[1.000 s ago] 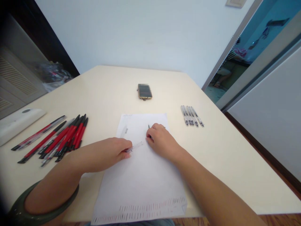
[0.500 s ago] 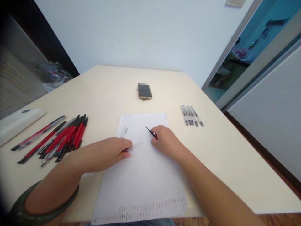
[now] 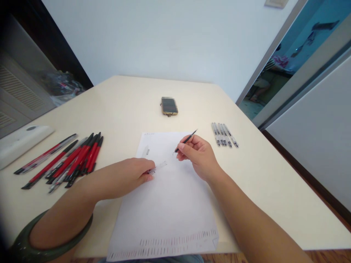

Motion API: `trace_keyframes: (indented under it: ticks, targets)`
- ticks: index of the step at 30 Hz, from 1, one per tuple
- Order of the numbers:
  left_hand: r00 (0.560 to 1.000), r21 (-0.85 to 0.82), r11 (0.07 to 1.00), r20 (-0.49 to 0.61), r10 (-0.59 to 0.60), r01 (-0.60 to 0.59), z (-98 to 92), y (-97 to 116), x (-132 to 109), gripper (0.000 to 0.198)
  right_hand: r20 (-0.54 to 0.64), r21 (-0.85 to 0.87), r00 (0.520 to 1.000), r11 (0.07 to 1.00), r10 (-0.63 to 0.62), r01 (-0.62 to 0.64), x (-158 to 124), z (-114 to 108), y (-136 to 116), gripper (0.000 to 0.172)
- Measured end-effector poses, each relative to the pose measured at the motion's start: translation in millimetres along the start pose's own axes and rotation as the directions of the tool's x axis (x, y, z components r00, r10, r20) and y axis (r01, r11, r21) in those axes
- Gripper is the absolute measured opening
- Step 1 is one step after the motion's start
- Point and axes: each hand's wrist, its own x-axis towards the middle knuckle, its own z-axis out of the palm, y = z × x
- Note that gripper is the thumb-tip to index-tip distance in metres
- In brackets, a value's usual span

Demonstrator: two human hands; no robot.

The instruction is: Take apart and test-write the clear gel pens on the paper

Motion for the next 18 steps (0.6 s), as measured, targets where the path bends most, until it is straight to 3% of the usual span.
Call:
trace_keyframes:
  ticks: [18]
  targets:
    - [0.998, 0.004, 1.000, -0.057, 0.008, -0.008, -0.6, -0.2, 1.1, 0.024, 0.134, -0.115, 0.991, 0.993, 0.015, 0.001, -2.6, 4.6, 9.4, 0.019]
